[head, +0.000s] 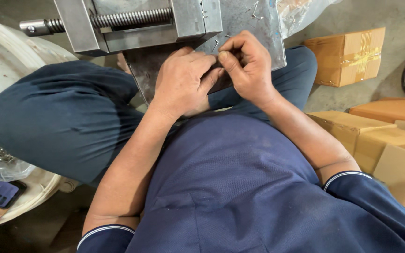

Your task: The person sits on the floor and uses a metal press tool to assemble small metal components. They repeatedly pick up parts, place them into the press, and tighten the screw mechanism to secure them. The person also adjusts the press and transfers finished parts into a nearby container.

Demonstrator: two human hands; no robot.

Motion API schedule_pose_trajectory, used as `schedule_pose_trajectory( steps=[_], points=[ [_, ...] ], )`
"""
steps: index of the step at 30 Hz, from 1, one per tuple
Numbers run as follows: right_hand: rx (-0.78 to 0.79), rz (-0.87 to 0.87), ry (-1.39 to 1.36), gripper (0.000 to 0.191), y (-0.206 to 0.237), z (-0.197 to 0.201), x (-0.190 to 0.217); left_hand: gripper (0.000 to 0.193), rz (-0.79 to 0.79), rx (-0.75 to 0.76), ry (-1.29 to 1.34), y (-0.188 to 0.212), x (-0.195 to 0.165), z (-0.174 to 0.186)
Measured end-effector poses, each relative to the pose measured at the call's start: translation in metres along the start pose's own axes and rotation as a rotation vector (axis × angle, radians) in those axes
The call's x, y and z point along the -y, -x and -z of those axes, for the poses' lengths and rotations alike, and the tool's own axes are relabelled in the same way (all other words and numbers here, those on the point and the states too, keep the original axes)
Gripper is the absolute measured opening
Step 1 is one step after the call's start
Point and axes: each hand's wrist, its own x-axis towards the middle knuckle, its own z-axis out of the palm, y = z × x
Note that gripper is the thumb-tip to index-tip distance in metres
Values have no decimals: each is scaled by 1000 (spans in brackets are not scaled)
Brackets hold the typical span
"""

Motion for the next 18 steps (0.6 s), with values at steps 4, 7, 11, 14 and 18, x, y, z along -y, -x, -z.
schedule_pose_trajectory(
  steps=[4, 7, 11, 14, 18],
  points=[
    [57, -31, -219, 8, 1, -4, -4, 13, -35, -62, 44, 2, 3, 2],
    [68, -150, -261, 9, 0, -2, 0, 10, -21, -67, 57, 5, 5, 4],
    [102, -36, 98, 5, -5, 8, 20, 10, -22, -61, 80, 5, 5, 7],
    [83, 195, 288, 6, -17, 14, 38, 15, 9, -94, 100, 5, 4, 8],
    [13, 339, 359, 8, -40, 19, 54, 25, -6, -91, 90, 6, 3, 10]
  ],
)
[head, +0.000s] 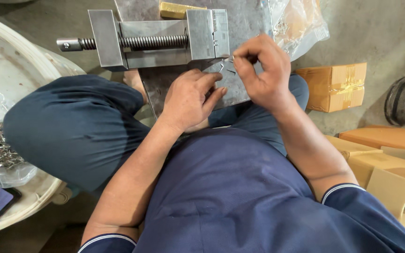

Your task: The person sits on the floor and uses a metal press tool to assemble small metal components. They repeatedly pick up parts, place them into the press, and tighten the screw mechanism to secure them. The person also adjusts the press and transfers finished parts into a nearby container.

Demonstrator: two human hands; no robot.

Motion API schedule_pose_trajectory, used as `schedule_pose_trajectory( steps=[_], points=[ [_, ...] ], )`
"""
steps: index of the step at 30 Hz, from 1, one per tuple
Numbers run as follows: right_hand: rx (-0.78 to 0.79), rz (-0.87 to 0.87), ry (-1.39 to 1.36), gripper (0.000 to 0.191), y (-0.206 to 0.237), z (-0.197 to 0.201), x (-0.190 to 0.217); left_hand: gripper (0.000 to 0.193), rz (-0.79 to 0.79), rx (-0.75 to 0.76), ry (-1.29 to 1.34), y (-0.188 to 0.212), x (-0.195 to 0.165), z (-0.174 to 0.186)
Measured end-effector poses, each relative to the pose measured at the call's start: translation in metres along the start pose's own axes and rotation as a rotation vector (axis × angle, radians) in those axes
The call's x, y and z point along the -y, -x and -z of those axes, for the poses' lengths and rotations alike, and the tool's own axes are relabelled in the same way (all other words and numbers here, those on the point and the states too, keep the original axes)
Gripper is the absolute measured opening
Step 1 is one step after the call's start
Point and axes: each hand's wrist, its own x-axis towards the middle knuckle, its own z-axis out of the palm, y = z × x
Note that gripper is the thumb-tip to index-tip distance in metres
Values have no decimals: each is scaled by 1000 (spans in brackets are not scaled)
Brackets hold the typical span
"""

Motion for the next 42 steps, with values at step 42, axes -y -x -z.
schedule_pose_trajectory(
  steps=[42],
  points=[
    [68, -131, 352, 17, 23, -26, -26, 13, 72, -174, -1, 5, -1, -12]
  ],
)
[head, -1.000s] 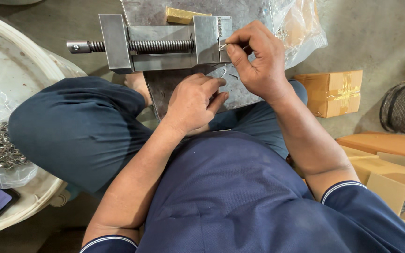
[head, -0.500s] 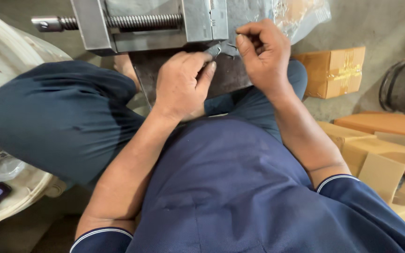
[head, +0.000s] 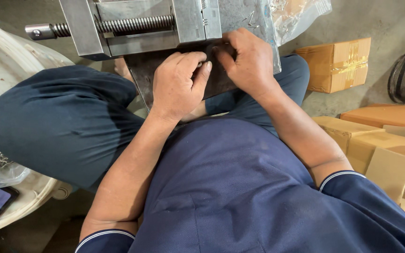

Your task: The person sits on the floor and uses a metal press tool to assemble small metal components. They repeatedly pick up parts, place them into the press, and tighten the screw mechanism to secure them. The person also adjusts the press and transfers finished parts into a nearby container.

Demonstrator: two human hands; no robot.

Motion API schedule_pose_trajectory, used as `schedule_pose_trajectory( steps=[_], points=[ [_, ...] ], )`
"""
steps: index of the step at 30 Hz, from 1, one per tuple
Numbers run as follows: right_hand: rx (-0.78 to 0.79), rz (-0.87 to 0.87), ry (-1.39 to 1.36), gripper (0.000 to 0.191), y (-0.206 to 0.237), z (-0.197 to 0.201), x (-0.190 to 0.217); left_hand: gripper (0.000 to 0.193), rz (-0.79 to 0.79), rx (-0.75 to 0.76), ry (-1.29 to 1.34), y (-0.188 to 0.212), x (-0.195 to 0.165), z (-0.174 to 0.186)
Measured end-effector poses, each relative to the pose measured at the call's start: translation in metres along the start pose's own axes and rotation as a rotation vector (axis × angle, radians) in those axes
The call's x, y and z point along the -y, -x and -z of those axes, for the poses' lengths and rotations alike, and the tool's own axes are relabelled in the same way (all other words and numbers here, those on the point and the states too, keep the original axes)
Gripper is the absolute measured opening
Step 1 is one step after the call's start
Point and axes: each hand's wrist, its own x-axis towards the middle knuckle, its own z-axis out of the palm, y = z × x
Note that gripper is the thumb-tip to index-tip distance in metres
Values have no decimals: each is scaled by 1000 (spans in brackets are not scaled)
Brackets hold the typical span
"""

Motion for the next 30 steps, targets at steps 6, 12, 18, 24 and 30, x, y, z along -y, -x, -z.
schedule_pose_trajectory(
  steps=[6, 12, 18, 24, 30],
  points=[
    [42, -35, -21, 8, 0, 2, 4, 14, -9, 11, -16, -2, 0, 0],
    [-15, -23, -126, 12, 9, 0, 5, 18, -69, 40, -57, -3, 0, 4],
    [-45, -90, -389, 10, 23, -7, 7, 12, -66, 156, -132, -4, 2, 7],
    [61, -393, -911, 15, 20, -13, 6, 11, -47, 77, -9, -5, 6, 10],
    [31, -66, -571, 10, 7, 9, 16, 19, 0, 98, 3, -4, 7, 14]
  ],
)
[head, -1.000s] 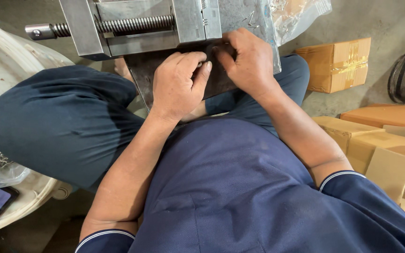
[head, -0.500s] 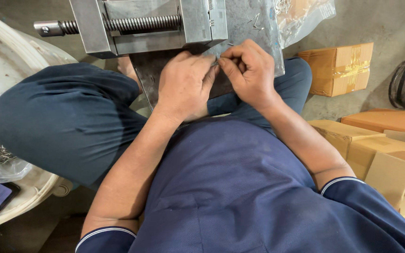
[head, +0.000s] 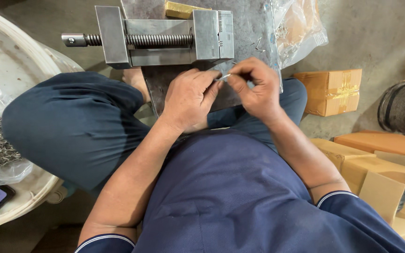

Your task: The person sits on the floor and uses a metal press tool to assemble small metal components. They repeatedly pick up parts, place them into the press, and tighten the screw mechanism to secure them. The person also adjusts the press and transfers finished parts into a nearby container.

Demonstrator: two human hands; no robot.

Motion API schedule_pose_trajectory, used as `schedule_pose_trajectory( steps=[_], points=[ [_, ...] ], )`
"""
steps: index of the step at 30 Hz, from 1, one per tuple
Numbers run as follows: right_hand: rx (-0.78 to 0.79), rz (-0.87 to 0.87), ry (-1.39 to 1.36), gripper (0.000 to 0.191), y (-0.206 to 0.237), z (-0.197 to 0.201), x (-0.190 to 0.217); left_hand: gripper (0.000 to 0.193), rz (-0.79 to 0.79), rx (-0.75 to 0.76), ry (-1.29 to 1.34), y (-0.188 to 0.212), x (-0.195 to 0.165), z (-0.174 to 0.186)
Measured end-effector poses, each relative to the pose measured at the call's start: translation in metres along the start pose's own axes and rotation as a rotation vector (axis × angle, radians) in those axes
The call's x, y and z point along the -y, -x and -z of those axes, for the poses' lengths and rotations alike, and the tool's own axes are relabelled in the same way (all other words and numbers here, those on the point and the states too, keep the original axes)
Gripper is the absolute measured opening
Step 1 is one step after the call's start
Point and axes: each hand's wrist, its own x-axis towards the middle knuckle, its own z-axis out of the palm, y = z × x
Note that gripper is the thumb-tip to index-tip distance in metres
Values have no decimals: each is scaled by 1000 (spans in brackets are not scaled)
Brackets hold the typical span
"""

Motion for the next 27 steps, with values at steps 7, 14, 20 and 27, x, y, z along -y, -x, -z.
schedule_pose_trajectory(
  steps=[7, 14, 20, 27],
  points=[
    [0, 248, 357, 11, -44, 18, 31, 23, -15, 18, -24, -1, -5, 4],
    [99, 326, 465, 12, -61, 16, 46, 22, -16, 29, -12, 0, -3, 6],
    [85, 314, 490, 9, -59, 16, 43, 22, -31, 13, -12, -2, -7, 8],
    [-66, 96, 368, 10, -24, 30, 1, 19, -64, -4, -32, 3, -4, 1]
  ],
)
